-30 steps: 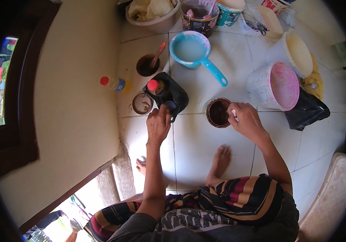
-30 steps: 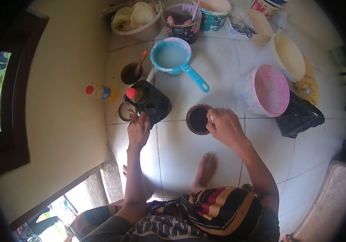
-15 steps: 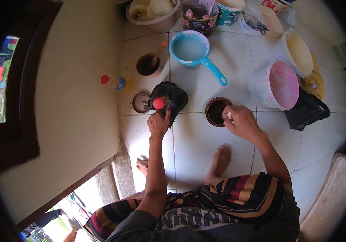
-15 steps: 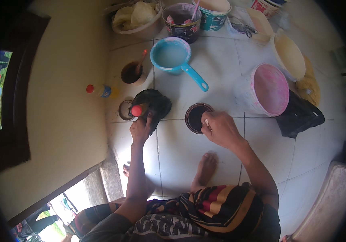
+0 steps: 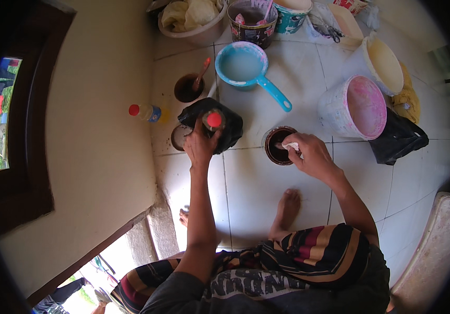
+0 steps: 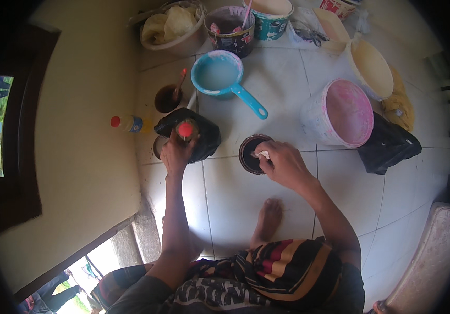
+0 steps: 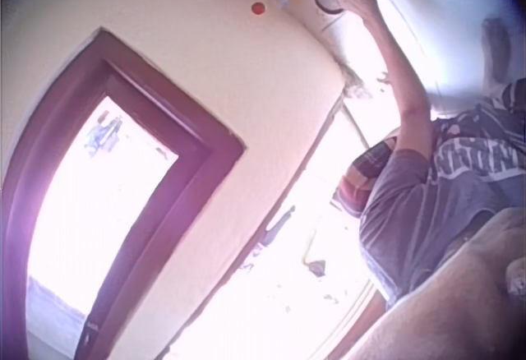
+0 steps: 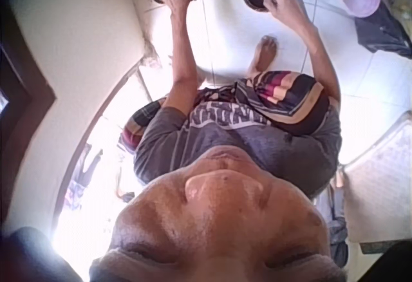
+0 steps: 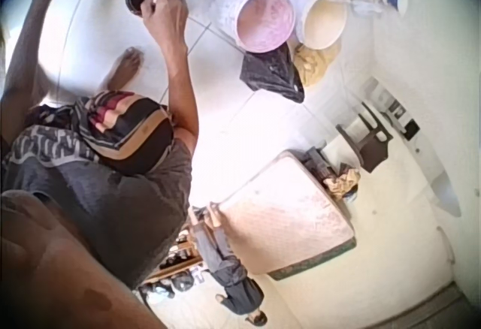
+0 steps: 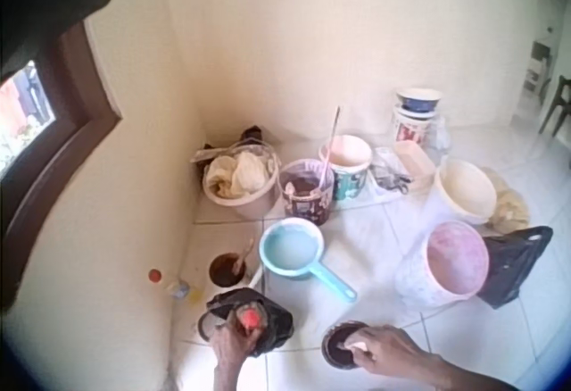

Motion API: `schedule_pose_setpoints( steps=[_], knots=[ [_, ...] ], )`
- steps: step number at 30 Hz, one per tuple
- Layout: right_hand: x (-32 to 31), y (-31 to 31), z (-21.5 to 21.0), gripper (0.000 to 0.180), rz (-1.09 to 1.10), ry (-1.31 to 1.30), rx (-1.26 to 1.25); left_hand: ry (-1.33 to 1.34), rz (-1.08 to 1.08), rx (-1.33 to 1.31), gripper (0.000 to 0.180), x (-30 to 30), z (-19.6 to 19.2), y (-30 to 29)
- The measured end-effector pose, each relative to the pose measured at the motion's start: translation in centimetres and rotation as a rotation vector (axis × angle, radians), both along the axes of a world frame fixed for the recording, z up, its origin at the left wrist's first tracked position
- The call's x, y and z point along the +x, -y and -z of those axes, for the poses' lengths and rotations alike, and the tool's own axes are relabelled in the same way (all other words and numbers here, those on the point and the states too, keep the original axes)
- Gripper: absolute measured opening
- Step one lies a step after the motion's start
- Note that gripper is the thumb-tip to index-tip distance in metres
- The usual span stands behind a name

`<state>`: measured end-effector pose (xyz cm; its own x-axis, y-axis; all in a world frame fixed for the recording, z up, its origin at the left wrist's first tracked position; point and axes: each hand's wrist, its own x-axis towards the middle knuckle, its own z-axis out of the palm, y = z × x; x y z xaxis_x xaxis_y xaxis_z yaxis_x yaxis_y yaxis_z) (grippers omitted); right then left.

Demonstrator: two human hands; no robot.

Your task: The person pours yellow paint into a small container of brown paint, stirs the mixture with a wooden stick, and then uses a brush to apply the paint to a piece of paper.

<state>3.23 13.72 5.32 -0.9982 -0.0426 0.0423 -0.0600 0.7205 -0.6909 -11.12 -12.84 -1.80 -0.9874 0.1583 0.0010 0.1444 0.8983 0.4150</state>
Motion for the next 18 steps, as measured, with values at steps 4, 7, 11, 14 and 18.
schedule_pose_setpoints(
  steps=[4, 7, 11, 14, 18],
  knots=[
    [0.0, -0.2, -0.1, 0.016, 0.094, -0.087, 0.143, -0.068, -0.078, -0.01, 0.055, -1.6, 1.0, 0.8],
    [0.2, -0.8, -0.5, 0.017, 0.105, -0.03, 0.193, -0.038, -0.091, 0.009, 0.054, -2.1, 1.5, 1.7],
    [0.7, -1.4, -0.3, 0.016, 0.037, 0.08, 0.054, -0.043, -0.084, 0.095, 0.064, -0.4, 1.0, 0.7],
    [0.3, -0.1, 0.4, 0.015, 0.011, -0.025, -0.074, -0.061, -0.154, 0.044, 0.059, 1.1, 2.3, 1.9],
    [0.0, -0.5, 0.0, 0.015, 0.035, -0.086, 0.151, 0.163, -0.102, -0.116, 0.047, 2.1, 1.3, 2.6]
  ],
)
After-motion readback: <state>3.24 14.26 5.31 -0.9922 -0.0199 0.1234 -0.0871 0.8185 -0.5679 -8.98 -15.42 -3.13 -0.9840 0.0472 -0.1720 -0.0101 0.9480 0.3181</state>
